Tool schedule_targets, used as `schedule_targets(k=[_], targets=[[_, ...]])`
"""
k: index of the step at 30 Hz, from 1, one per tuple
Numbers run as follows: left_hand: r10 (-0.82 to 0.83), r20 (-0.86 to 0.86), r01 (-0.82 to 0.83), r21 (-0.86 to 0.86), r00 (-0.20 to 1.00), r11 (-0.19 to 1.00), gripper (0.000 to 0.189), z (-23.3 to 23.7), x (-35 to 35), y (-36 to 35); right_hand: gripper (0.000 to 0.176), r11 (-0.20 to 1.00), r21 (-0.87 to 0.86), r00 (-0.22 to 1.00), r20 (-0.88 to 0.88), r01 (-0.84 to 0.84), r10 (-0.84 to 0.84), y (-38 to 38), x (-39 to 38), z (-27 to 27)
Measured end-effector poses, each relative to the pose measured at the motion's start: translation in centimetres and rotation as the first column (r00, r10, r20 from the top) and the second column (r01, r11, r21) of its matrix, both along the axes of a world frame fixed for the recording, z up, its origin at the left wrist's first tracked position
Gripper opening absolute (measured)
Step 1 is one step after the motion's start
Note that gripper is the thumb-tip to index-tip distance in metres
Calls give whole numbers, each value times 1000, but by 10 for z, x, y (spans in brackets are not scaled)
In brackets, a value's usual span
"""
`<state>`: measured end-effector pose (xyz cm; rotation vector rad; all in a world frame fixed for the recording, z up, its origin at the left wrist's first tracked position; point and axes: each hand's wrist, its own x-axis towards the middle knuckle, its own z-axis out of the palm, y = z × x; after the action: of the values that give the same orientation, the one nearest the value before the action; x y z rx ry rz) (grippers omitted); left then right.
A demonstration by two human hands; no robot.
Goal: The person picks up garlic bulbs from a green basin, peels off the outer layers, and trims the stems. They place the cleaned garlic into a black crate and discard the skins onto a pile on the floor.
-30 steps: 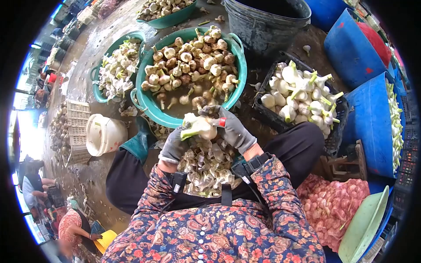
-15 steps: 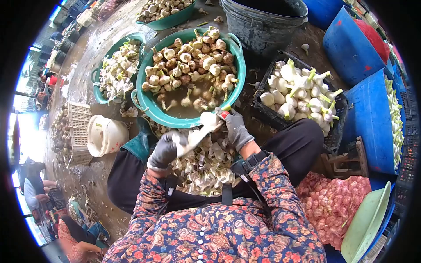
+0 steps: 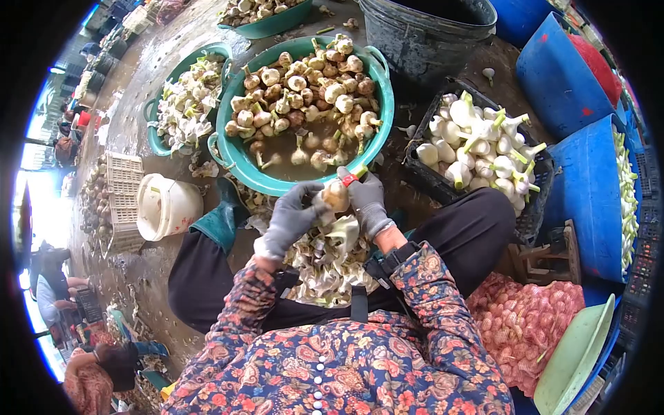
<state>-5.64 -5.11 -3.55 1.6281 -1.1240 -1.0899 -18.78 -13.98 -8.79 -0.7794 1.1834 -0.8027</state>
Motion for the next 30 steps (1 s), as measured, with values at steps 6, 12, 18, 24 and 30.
schedule_targets(k=[6, 12, 18, 24, 30], targets=[[-240, -397, 287, 62, 886, 956, 13, 25, -6, 17, 28, 926, 376, 939, 326, -25, -107, -9, -11, -53], [-457, -515, 640, 261, 725, 723, 24, 36, 67, 42, 29, 846, 239, 646, 748, -476, 152, -20, -33, -25], [63, -454, 154, 425, 889, 892, 38, 11, 17, -8, 26, 559, -680, 874, -288, -475, 392, -5, -22, 20], [89, -896, -13, 92, 435, 996, 16, -7, 15, -6, 28, 920, 390, 958, 276, -41, -74, -24, -21, -32], [-375, 31, 313, 490, 926, 813, 18, -2, 55, -35, 46, 951, 306, 634, 745, -49, -207, -45, -38, 48]])
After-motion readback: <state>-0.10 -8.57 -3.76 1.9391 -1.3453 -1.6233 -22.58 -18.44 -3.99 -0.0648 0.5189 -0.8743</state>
